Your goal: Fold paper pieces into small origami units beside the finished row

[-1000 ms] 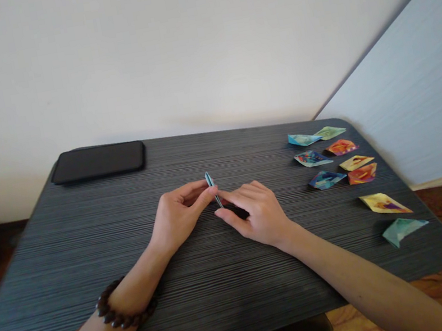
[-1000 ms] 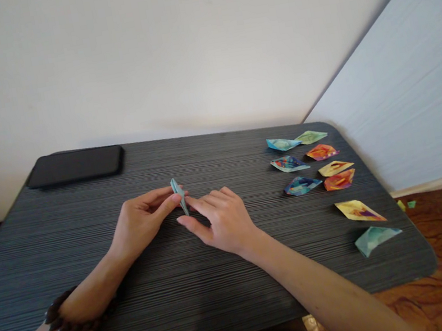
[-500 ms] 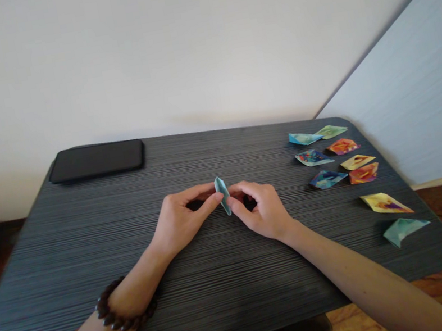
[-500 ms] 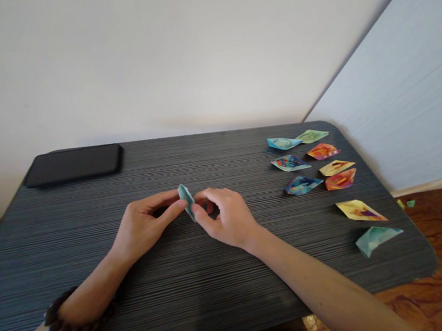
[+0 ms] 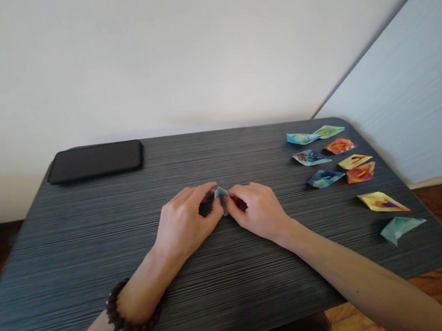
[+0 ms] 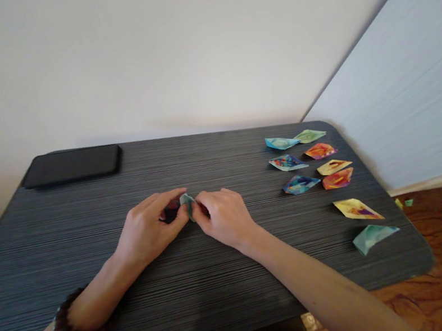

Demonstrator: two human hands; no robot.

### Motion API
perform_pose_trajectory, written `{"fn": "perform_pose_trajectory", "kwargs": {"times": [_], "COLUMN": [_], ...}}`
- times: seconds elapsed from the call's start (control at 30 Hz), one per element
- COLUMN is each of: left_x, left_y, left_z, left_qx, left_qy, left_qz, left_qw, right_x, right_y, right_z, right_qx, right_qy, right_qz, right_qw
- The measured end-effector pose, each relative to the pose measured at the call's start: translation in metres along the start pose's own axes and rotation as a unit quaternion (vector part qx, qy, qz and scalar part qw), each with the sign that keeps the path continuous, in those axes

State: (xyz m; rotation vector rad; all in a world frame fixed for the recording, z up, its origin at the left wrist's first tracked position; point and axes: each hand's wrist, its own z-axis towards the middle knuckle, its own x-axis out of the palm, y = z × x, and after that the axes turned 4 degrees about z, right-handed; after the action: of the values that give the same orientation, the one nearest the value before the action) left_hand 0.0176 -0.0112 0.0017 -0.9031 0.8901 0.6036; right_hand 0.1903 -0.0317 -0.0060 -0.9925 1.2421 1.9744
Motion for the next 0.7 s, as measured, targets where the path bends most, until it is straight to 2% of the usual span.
{"fn": "perform_pose_trajectory", "kwargs": {"times": [0.1,0.2,0.5,0.7], "left_x": [0.0007,0.0007,-0.0012,-0.0008], "left_y": [-0.0036,-0.0039,0.0045,0.0040], "left_z": [0.0006,0.0005,0.0003,-0.0008], "left_qx": [-0.001,0.009,-0.009,0.012], "left_qy": [0.035,0.048,0.004,0.012], "left_qz": [0.091,0.132,0.157,0.138], "left_qw": [0.995,0.990,0.988,0.990], "right_x": [0.0019,0.0022,-0.0026,-0.0035], "right_y": [-0.0005,-0.0012,-0.0013,-0.0004], "right_z": [-0.0007,-0.0007,0.0011,0.0010], "right_qx": [-0.003,-0.005,0.029,0.041], "right_qy": [0.001,-0.003,-0.042,-0.020], "right_qz": [-0.011,-0.027,-0.069,-0.049], "right_qw": [1.000,1.000,0.996,0.998]}}
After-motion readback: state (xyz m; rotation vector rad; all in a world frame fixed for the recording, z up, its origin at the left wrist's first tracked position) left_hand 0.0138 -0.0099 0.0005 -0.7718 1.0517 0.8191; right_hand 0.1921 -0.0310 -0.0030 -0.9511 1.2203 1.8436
